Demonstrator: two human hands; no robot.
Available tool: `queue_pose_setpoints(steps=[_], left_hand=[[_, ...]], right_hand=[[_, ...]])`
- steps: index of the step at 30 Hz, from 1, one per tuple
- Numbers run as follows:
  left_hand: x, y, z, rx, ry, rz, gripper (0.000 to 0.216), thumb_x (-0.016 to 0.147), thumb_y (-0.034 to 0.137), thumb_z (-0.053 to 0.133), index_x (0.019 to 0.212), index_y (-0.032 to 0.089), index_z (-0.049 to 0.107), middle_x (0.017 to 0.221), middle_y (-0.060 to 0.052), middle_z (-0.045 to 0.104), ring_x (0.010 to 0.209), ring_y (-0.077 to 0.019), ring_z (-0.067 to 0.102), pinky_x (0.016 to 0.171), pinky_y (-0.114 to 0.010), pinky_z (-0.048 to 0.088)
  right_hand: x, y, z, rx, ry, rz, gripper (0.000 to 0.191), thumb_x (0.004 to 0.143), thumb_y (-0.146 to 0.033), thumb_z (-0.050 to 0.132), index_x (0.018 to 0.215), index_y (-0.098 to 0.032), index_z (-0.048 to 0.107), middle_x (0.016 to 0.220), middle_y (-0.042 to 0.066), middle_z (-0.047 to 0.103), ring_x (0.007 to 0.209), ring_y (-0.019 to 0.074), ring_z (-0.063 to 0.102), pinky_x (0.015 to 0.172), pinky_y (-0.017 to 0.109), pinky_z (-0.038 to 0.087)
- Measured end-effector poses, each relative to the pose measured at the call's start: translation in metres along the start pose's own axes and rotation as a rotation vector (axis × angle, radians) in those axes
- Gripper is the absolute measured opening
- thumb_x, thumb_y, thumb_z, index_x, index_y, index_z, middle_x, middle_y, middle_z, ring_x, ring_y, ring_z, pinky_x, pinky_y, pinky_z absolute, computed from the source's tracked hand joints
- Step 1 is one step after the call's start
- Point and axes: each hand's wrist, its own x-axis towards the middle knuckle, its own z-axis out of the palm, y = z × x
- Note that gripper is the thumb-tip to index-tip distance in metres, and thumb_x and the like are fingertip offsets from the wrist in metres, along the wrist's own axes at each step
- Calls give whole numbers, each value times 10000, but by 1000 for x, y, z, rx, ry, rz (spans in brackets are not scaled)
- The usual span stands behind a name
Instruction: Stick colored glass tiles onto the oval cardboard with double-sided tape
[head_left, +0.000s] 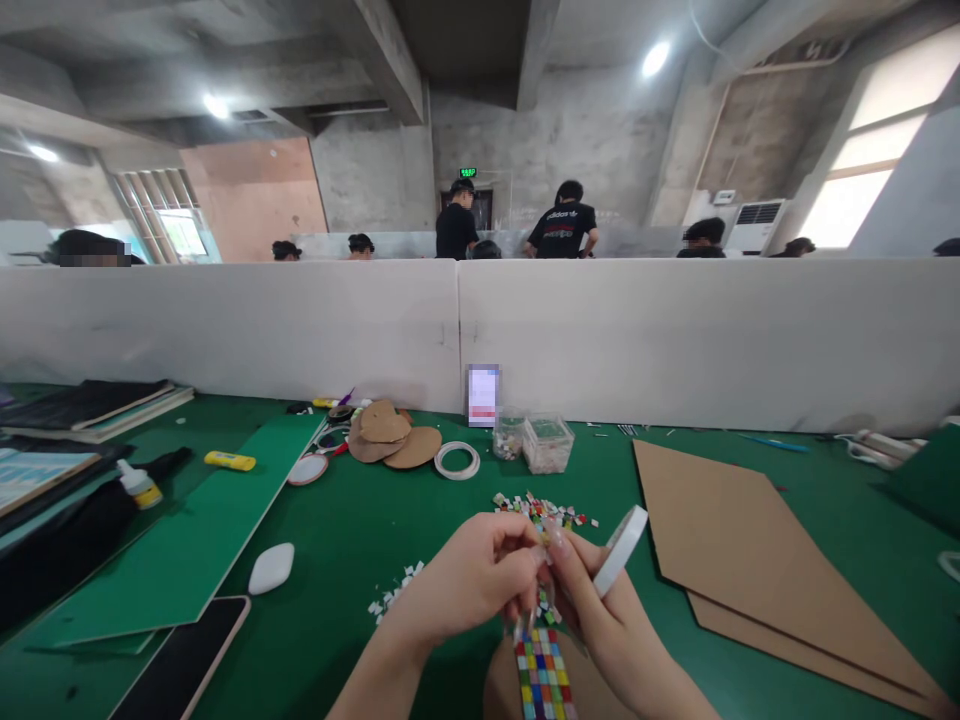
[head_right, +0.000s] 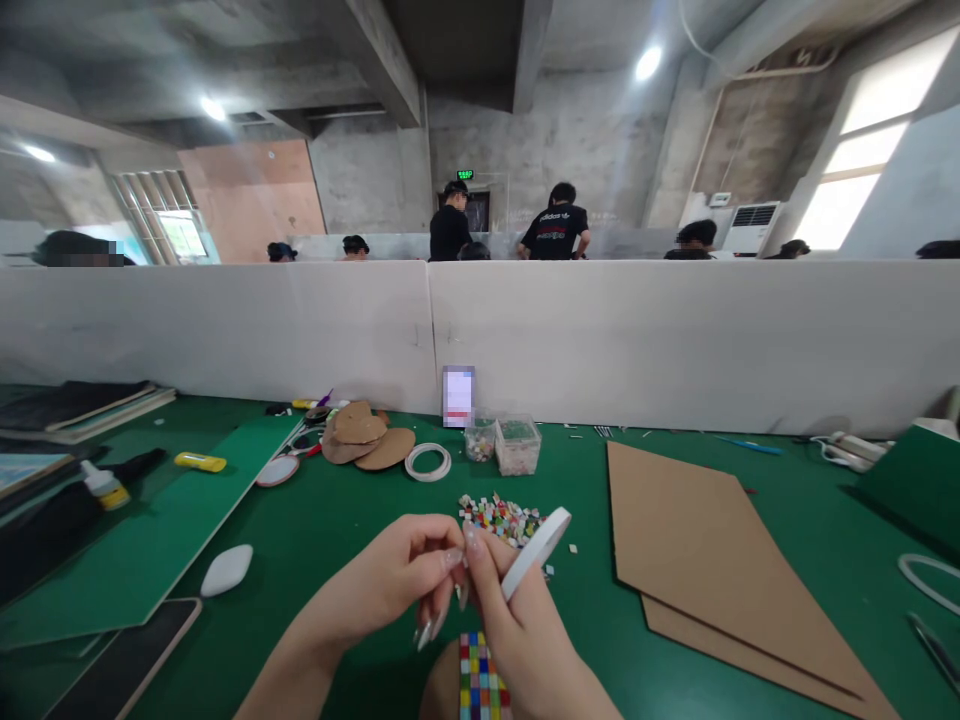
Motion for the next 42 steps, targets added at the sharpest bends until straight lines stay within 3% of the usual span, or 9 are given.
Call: queue_pose_setpoints(steps=[6, 12, 18, 27, 31, 36, 42], left_hand=[[2, 5, 11, 11, 121, 18, 125, 718, 119, 362, 640, 168, 446, 446, 81, 417, 377, -45, 360, 421, -174, 289], [3, 2, 13, 1, 161, 34, 158, 702, 107, 343, 603, 170, 448, 415, 83, 374, 371, -51, 320, 417, -184, 266], [0, 6, 14, 24, 167, 39, 147, 718, 118, 368, 596, 172, 428, 422, 87, 376, 366, -45, 313, 423, -188, 256], [1, 3, 9, -74, 51, 34, 207, 829, 238, 349, 660, 166, 445, 478, 59, 432, 401, -56, 370, 416, -176, 281], [2, 3, 10, -50, 40, 49, 236, 846, 278, 352, 655, 166, 433, 493, 56, 438, 407, -53, 374, 421, -176, 290], [3, 6, 11, 14, 71, 47, 127, 779, 184, 403, 667, 163, 460, 478, 67, 434, 410, -56, 379, 443, -186, 305], [4, 1, 11, 20, 106, 52, 126, 748, 155, 392, 639, 167, 453, 476, 66, 439, 406, -57, 383, 444, -187, 310]], right_hand=[[1, -2, -1, -96, 81, -102, 353, 912, -408, 328, 658, -191, 440, 588, -33, 357, 533, 110, 338, 487, 229, 288], [1, -4, -1, -194, 86, -149, 353, 914, -398, 314, 666, -194, 460, 575, -28, 367, 530, 122, 355, 502, 238, 305], [2, -3, 4, 5, 159, -25, 392, 872, -495, 370, 642, -192, 465, 529, -50, 322, 465, 97, 283, 423, 222, 255], [2, -1, 4, 244, 188, 75, 421, 828, -537, 440, 588, -192, 411, 480, -74, 289, 413, 66, 209, 377, 205, 187], [3, -2, 1, 141, 172, 22, 414, 840, -524, 423, 592, -193, 423, 496, -63, 303, 434, 81, 248, 393, 214, 216], [3, -4, 0, -1, 169, -51, 382, 879, -471, 375, 630, -194, 460, 556, -34, 366, 509, 111, 341, 472, 231, 301], [3, -4, -1, -75, 125, -86, 362, 901, -417, 347, 608, -207, 386, 585, -24, 390, 535, 119, 366, 498, 234, 316]])
